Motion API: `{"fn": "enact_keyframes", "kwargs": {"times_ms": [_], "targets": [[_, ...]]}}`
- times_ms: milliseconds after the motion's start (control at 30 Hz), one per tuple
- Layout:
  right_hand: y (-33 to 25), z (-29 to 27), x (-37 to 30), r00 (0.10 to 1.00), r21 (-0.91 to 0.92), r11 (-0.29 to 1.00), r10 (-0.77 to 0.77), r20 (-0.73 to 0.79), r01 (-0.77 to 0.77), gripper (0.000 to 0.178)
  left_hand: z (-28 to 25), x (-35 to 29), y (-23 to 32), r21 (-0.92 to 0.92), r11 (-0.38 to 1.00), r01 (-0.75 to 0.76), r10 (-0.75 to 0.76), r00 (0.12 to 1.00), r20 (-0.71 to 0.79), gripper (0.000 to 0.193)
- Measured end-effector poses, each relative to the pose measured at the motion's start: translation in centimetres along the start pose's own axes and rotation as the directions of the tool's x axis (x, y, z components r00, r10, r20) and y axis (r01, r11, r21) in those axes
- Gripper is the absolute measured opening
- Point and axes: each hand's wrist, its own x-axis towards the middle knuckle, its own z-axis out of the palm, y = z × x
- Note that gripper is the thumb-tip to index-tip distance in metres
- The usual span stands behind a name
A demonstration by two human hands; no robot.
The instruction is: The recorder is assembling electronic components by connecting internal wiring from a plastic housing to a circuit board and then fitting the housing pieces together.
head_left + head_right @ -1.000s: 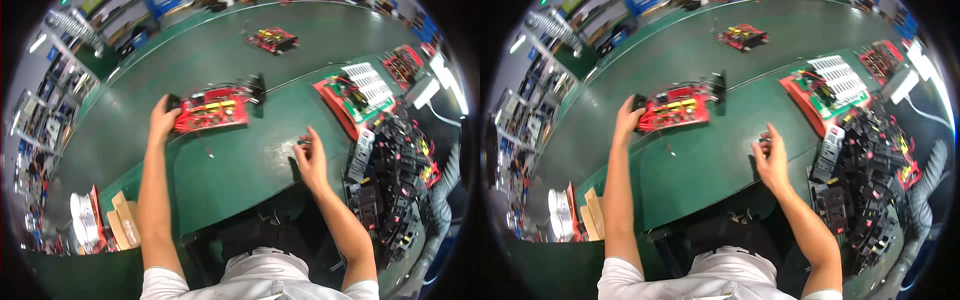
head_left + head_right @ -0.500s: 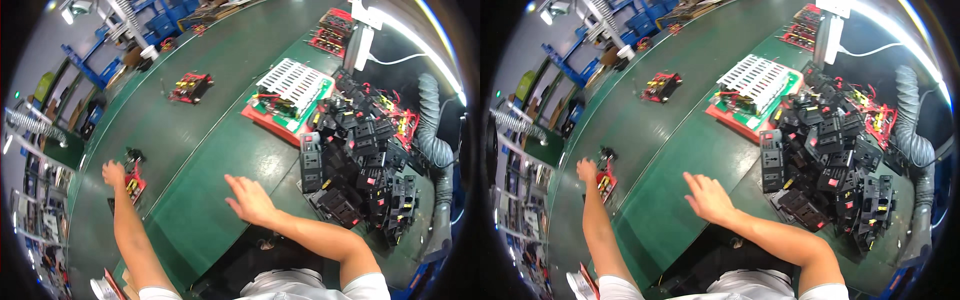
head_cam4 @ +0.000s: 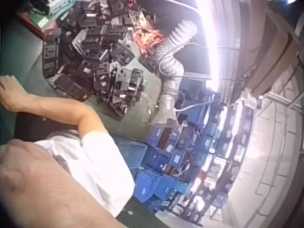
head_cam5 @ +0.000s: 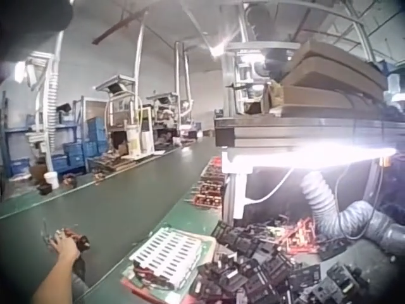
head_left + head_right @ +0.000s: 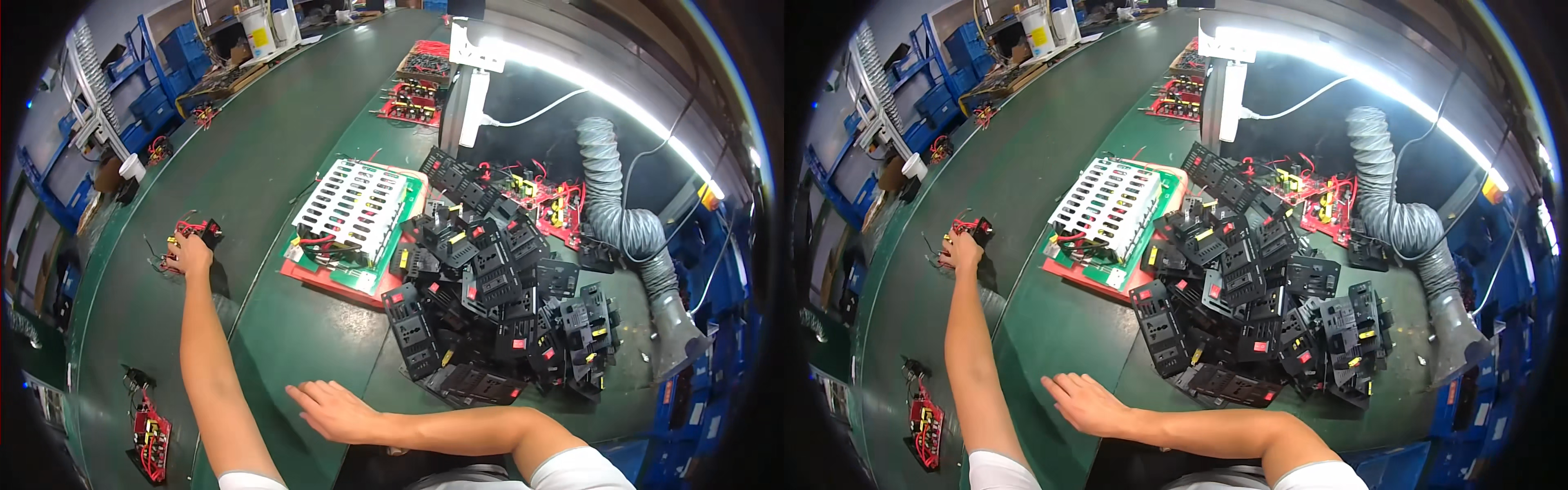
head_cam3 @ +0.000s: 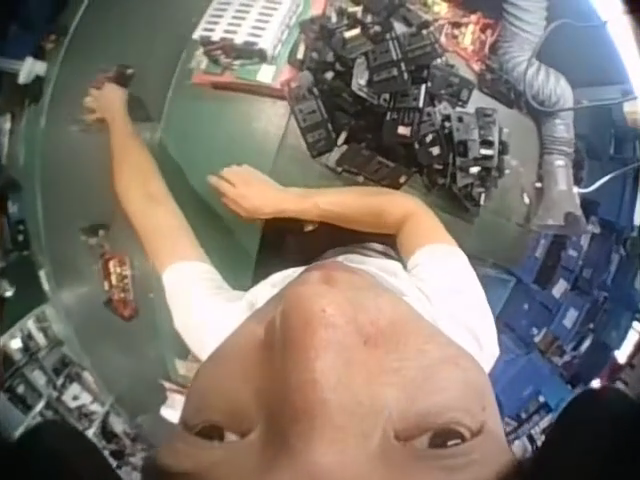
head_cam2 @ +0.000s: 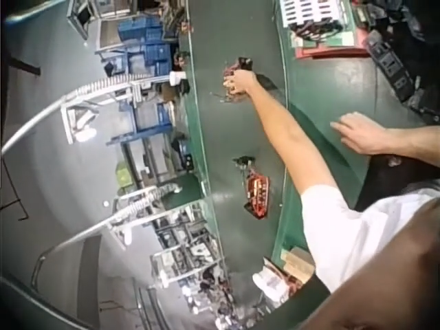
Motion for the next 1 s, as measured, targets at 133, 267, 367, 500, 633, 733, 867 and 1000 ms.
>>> {"fn": "enact_keyframes", "kwargs": {"times_ms": [133, 267, 367, 500, 633, 733, 867, 1000], "targets": [[-0.8, -0.1, 0.1, 1.0, 0.004, 1.0, -0.013, -0.007, 0.013, 0.055, 1.5, 0.4, -3.3, 0.06, 0.998, -0.026, 0.033, 0.993, -0.114, 0.036], [0.0, 1.2, -0.2, 1.0, 0.022, 1.0, 0.002, -0.007, -0.002, 0.052, -2.0, -5.1, -7.1, 0.085, 0.983, -0.163, 0.166, 0.986, -0.031, 0.045], [0.0, 0.5, 0.0, 0.998, 0.003, 0.999, 0.053, 0.032, -0.053, 0.049, -6.4, -10.4, -10.2, -0.149, 0.893, -0.425, 0.412, 0.904, -0.114, 0.044], [-0.3, -0.3, -0.6, 0.984, 0.091, 0.996, 0.022, -0.176, -0.006, 0.044, -13.2, -17.4, -14.1, -0.138, 0.751, -0.646, 0.635, 0.763, -0.12, 0.035], [0.4, -0.5, -0.7, 0.877, 0.036, 0.921, -0.357, -0.322, 0.388, 0.04, -17.6, -23.3, -16.2, -0.298, 0.653, -0.696, 0.724, 0.69, -0.024, 0.035], [-1.2, -0.1, -1.7, 0.713, 0.009, 0.722, -0.682, -0.165, 0.692, 0.044, -18.1, -27.2, -17.5, -0.292, 0.477, -0.829, 0.856, 0.514, -0.061, 0.039], [-3.7, -2.2, -3.0, 0.718, -0.005, 0.718, -0.695, -0.035, 0.696, 0.041, -16.9, -30.0, -18.8, -0.282, 0.372, -0.884, 0.92, 0.391, -0.014, 0.035], [-3.6, -6.4, -4.9, 0.82, -0.014, 0.827, -0.559, -0.121, 0.562, 0.041, -15.7, -30.5, -19.9, -0.146, 0.353, -0.924, 0.933, 0.335, 0.134, 0.026]]}}
